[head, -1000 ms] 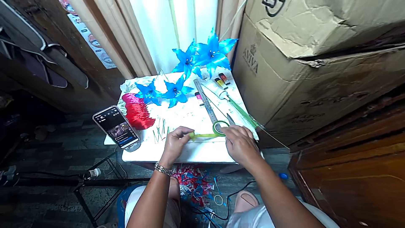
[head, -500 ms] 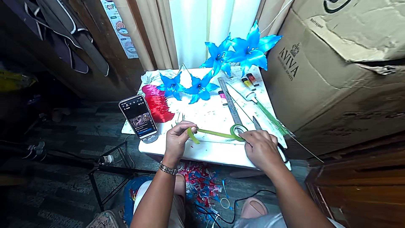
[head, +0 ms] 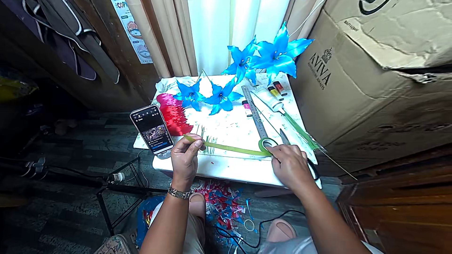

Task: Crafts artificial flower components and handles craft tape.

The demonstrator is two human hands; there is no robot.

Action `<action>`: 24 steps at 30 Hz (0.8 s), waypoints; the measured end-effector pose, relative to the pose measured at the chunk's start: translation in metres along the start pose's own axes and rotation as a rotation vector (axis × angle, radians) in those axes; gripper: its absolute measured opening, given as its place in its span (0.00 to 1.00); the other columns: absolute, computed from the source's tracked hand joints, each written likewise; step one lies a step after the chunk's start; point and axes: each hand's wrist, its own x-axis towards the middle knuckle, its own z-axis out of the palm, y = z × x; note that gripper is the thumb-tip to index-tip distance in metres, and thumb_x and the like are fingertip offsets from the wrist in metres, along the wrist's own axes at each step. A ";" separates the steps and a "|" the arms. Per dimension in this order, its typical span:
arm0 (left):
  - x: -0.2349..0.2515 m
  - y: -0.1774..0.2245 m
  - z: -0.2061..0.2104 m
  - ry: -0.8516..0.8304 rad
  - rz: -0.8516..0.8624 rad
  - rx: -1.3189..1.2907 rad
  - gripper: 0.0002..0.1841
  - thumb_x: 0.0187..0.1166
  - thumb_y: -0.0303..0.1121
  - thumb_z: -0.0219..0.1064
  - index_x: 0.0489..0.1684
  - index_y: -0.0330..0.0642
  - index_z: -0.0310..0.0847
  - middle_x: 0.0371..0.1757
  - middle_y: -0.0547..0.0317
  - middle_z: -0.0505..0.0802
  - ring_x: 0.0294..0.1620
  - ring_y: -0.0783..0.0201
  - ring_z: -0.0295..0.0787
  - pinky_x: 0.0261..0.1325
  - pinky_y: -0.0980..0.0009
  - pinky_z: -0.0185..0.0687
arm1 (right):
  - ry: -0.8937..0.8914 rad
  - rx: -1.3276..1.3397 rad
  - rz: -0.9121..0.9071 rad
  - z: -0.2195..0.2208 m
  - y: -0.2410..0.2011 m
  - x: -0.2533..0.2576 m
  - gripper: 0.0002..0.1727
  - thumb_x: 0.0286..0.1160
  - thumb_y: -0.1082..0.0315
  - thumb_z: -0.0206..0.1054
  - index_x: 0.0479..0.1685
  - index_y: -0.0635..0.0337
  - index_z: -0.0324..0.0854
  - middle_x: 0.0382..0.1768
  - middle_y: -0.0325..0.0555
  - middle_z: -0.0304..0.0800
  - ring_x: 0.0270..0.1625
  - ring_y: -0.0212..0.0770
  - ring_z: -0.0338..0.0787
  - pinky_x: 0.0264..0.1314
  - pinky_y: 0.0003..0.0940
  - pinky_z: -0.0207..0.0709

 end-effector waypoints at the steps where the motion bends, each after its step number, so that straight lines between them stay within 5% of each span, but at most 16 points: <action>1: -0.001 0.002 0.001 0.008 0.009 -0.005 0.03 0.76 0.32 0.75 0.39 0.50 0.95 0.45 0.65 0.95 0.42 0.73 0.91 0.49 0.75 0.89 | -0.002 -0.003 0.004 0.000 0.000 0.000 0.20 0.78 0.80 0.56 0.60 0.63 0.90 0.56 0.65 0.89 0.64 0.72 0.83 0.63 0.71 0.69; 8: -0.007 0.013 0.003 -0.055 0.061 -0.016 0.05 0.78 0.36 0.74 0.43 0.51 0.95 0.45 0.65 0.94 0.42 0.73 0.91 0.48 0.74 0.89 | -0.005 -0.042 0.044 0.001 -0.001 0.001 0.20 0.78 0.80 0.57 0.60 0.62 0.90 0.56 0.64 0.89 0.64 0.71 0.83 0.62 0.70 0.69; 12: -0.019 0.007 0.012 -0.166 0.001 0.185 0.05 0.78 0.35 0.72 0.42 0.58 0.95 0.45 0.74 0.94 0.48 0.78 0.90 0.54 0.76 0.87 | 0.085 0.159 -0.026 -0.006 -0.012 -0.003 0.24 0.76 0.70 0.58 0.70 0.67 0.84 0.71 0.70 0.79 0.71 0.76 0.76 0.68 0.73 0.67; 16: -0.038 -0.006 0.038 -0.320 0.012 0.399 0.03 0.75 0.32 0.74 0.36 0.46 0.95 0.57 0.63 0.91 0.68 0.70 0.81 0.71 0.71 0.77 | -0.018 0.854 -0.177 -0.020 -0.047 -0.016 0.26 0.79 0.54 0.64 0.70 0.61 0.82 0.68 0.43 0.86 0.72 0.35 0.83 0.76 0.35 0.77; 19: -0.045 -0.009 0.050 -0.346 -0.018 0.431 0.04 0.74 0.32 0.74 0.34 0.44 0.96 0.68 0.54 0.87 0.77 0.65 0.73 0.78 0.69 0.70 | -0.160 1.212 -0.282 -0.021 -0.065 -0.023 0.20 0.80 0.54 0.66 0.65 0.53 0.82 0.61 0.29 0.89 0.66 0.26 0.85 0.73 0.26 0.78; 24: -0.051 -0.011 0.056 -0.380 -0.081 0.359 0.05 0.74 0.33 0.75 0.34 0.44 0.95 0.70 0.54 0.86 0.76 0.67 0.75 0.75 0.70 0.73 | -0.214 1.363 -0.240 -0.024 -0.066 -0.025 0.11 0.77 0.58 0.68 0.54 0.46 0.83 0.47 0.21 0.89 0.50 0.18 0.87 0.56 0.17 0.82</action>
